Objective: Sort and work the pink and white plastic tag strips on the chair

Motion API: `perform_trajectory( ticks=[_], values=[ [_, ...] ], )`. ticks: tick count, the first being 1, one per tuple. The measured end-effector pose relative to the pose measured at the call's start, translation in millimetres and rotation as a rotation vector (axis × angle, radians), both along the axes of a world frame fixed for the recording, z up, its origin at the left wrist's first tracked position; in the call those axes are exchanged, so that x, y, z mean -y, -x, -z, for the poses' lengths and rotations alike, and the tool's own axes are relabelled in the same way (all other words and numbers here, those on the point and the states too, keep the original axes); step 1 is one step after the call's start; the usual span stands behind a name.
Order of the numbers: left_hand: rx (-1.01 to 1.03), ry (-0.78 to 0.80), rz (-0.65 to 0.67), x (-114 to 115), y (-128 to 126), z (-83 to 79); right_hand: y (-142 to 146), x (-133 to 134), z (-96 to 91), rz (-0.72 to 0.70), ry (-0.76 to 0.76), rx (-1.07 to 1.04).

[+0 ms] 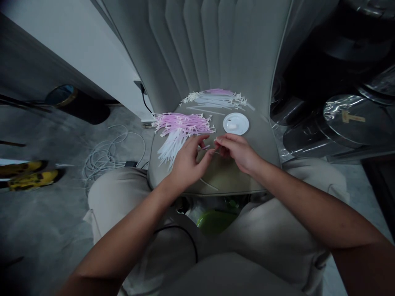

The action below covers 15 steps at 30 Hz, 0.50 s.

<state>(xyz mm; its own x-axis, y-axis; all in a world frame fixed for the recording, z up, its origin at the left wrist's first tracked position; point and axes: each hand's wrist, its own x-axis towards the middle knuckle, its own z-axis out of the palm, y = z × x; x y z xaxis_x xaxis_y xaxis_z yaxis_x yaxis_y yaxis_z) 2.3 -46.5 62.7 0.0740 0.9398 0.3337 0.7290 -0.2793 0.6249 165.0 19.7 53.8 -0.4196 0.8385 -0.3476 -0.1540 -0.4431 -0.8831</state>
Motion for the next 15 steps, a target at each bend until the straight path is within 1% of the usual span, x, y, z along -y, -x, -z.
perform_trajectory(
  ticks=[5,9,12,15],
  values=[
    [-0.009,-0.018,0.101,-2,1,1.1,3,2,-4.6,-0.011,0.015,-0.053],
    [-0.049,0.025,0.075,-5,1,6.3,6,4,2.4,-0.039,0.02,-0.03],
    [-0.097,0.092,0.062,-6,1,10.0,8,3,12.3,-0.056,0.038,-0.009],
    [-0.137,0.161,0.036,-8,0,14.4,9,0,20.5,-0.042,0.061,0.013]
  ],
)
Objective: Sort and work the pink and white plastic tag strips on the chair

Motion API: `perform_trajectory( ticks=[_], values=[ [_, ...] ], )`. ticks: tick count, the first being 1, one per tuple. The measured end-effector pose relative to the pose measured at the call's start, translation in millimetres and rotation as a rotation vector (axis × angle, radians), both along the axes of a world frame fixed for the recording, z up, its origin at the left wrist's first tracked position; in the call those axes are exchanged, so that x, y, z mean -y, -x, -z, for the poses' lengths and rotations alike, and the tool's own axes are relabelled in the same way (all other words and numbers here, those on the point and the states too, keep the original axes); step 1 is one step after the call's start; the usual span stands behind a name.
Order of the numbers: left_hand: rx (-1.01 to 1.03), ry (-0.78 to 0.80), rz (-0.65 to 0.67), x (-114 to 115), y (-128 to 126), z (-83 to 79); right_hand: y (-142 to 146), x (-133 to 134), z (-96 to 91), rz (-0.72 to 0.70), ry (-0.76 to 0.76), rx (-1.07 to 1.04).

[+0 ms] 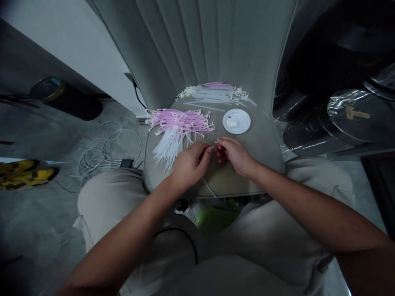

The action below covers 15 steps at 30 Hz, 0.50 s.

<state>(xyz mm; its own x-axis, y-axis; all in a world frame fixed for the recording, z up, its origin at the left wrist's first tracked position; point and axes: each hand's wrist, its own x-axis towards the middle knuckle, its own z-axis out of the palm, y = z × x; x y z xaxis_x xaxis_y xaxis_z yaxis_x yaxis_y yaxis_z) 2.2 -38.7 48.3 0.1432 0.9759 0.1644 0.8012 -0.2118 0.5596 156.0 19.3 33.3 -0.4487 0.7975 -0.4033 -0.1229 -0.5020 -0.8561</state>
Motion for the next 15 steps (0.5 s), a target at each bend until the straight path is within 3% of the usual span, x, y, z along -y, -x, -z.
perform_trajectory(
  ticks=[4,9,15],
  values=[
    [0.026,0.026,-0.034,-3,-2,11.5,2,-3,5.6,-0.01,0.005,0.03],
    [0.116,-0.039,-0.045,-5,-5,28.7,0,-5,9.5,-0.051,-0.098,0.091],
    [0.128,-0.07,-0.026,-4,-9,36.3,-1,-4,7.0,-0.102,-0.162,0.148]
  ],
)
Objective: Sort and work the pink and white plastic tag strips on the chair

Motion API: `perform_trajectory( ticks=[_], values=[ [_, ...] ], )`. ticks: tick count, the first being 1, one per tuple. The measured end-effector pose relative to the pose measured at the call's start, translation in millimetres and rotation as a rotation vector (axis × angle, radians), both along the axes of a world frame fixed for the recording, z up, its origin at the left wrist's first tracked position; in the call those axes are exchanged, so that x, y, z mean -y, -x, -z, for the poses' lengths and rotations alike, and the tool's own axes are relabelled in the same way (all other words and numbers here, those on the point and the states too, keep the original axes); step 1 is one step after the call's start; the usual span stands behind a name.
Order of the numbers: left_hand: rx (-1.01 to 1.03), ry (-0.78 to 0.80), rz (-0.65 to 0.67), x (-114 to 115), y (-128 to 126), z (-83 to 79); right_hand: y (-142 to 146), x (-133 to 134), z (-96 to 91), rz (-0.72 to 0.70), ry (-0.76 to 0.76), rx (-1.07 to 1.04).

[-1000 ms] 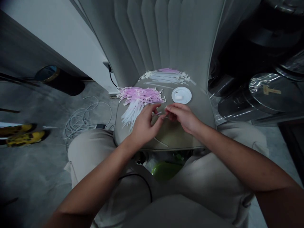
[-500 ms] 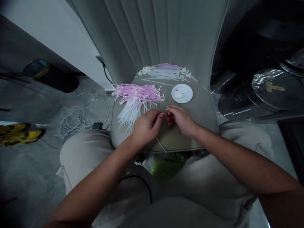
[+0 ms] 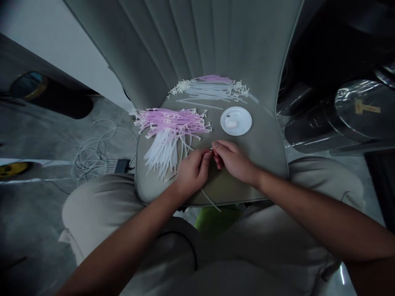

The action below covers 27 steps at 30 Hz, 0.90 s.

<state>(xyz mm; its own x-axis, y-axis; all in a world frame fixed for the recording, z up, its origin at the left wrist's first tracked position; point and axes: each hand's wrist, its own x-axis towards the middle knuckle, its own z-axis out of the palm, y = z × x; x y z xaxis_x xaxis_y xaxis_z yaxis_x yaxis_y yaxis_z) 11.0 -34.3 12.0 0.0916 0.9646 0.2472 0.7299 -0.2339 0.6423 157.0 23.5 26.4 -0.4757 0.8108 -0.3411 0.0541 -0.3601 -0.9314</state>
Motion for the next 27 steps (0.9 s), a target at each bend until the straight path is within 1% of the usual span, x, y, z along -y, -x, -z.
perform_trajectory(
  ticks=[4,9,14,21,27],
  values=[
    [-0.007,0.028,-0.013,-0.8,0.9,2.6,0.5,0.8,-3.4,-0.022,-0.046,0.029],
    [0.017,0.038,-0.03,-2.9,1.6,4.9,0.8,0.6,-1.8,-0.021,-0.038,-0.01],
    [0.009,0.032,-0.012,-3.8,1.9,5.0,1.6,1.1,0.1,-0.011,-0.017,-0.01],
    [0.005,0.013,0.011,-4.8,2.4,4.7,0.4,1.9,4.3,-0.058,-0.045,0.015],
    [-0.013,0.013,0.02,-5.7,2.5,7.6,0.3,1.1,5.7,-0.057,-0.042,0.007]
  ],
)
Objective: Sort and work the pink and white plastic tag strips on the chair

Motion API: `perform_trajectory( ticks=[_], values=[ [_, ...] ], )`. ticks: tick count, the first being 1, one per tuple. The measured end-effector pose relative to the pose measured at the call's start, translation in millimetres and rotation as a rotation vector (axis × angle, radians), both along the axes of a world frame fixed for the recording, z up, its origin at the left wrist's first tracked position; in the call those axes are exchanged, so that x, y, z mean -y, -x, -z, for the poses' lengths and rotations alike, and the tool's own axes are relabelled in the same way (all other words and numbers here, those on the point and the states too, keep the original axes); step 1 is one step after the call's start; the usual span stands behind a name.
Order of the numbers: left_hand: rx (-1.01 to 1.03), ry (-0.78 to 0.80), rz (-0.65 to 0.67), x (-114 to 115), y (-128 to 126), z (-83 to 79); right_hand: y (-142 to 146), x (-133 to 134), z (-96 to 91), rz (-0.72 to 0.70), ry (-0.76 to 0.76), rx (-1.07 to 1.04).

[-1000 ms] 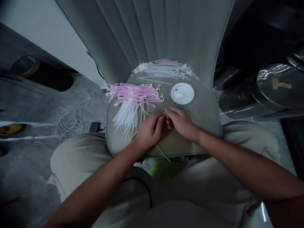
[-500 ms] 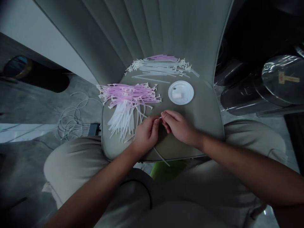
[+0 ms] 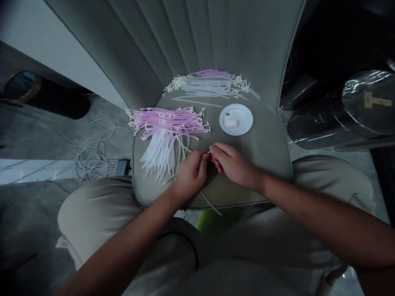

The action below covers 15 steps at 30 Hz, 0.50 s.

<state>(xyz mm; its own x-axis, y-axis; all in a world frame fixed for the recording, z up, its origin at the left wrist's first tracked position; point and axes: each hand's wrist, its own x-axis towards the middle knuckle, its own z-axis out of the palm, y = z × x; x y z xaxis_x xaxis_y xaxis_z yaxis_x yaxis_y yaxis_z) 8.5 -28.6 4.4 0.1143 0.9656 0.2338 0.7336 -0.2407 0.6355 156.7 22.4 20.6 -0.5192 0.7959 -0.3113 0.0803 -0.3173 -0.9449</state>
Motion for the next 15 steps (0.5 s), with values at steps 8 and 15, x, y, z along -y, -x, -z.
perform_trajectory(
  ticks=[8,15],
  values=[
    [-0.007,-0.025,-0.002,0.0,0.7,1.8,0.2,-0.5,0.1,-0.019,-0.009,0.018],
    [0.019,-0.021,0.015,-1.3,1.2,3.8,1.2,-0.7,-0.6,-0.018,-0.015,0.039]
  ],
)
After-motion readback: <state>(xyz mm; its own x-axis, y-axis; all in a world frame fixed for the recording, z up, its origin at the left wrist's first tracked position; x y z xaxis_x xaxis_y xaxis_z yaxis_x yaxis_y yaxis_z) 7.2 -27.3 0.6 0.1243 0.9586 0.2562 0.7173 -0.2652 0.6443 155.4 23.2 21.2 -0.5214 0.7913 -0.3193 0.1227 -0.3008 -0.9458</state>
